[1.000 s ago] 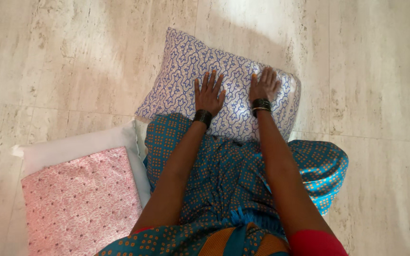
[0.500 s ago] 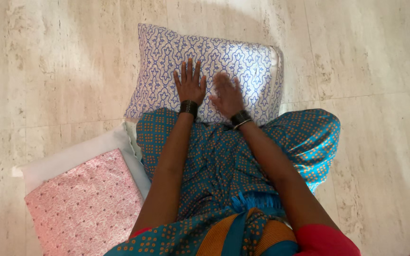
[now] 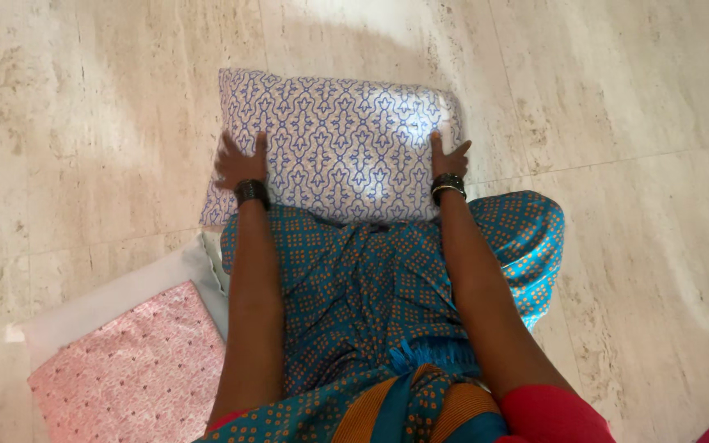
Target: The person inserts a white pillow into a blue patterned pillowcase, smooths it, and sets it aside. Then the person inserts another white pillow into a pink patterned pillowcase and smooths it.
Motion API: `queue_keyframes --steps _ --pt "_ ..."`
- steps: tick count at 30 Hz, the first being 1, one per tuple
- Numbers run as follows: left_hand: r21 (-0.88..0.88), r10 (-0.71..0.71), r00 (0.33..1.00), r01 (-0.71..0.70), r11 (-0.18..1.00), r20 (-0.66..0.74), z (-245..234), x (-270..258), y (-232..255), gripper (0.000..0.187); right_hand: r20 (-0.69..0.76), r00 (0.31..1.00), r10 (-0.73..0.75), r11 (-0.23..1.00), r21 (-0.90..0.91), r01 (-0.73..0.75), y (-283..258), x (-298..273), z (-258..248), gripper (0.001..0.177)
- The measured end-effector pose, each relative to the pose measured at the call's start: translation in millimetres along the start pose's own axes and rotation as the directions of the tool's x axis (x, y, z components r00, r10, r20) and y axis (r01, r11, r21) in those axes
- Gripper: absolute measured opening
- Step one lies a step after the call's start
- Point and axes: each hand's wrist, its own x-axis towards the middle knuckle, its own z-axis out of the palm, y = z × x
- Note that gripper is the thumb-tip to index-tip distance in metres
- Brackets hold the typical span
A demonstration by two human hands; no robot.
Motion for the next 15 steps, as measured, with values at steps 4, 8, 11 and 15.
queue_keyframes --steps 4,8,11,15 --pt "-0.188 -0.061 0.99 0.084 0.979 0.126 -1 30 -35 0.129 0.109 0.992 -0.059 0.986 0.164 0.041 5 28 20 0.136" --pt "-0.289 -0.033 0.993 0.064 0.955 0.113 11 43 -48 0.127 0.356 0.92 -0.162 0.949 0.312 0.046 3 36 16 0.117" --pt "-0.385 0.057 0.996 -0.025 0.922 0.071 -2 34 -36 0.116 0.268 0.864 -0.426 0.587 0.808 0.039 -10 11 -7 0.074" --pt "-0.67 0.326 0.945 -0.246 0.7 -0.006 -40 -7 25 0.1 -0.056 0.885 -0.462 0.381 0.889 0.255 -10 -26 -91 0.051"
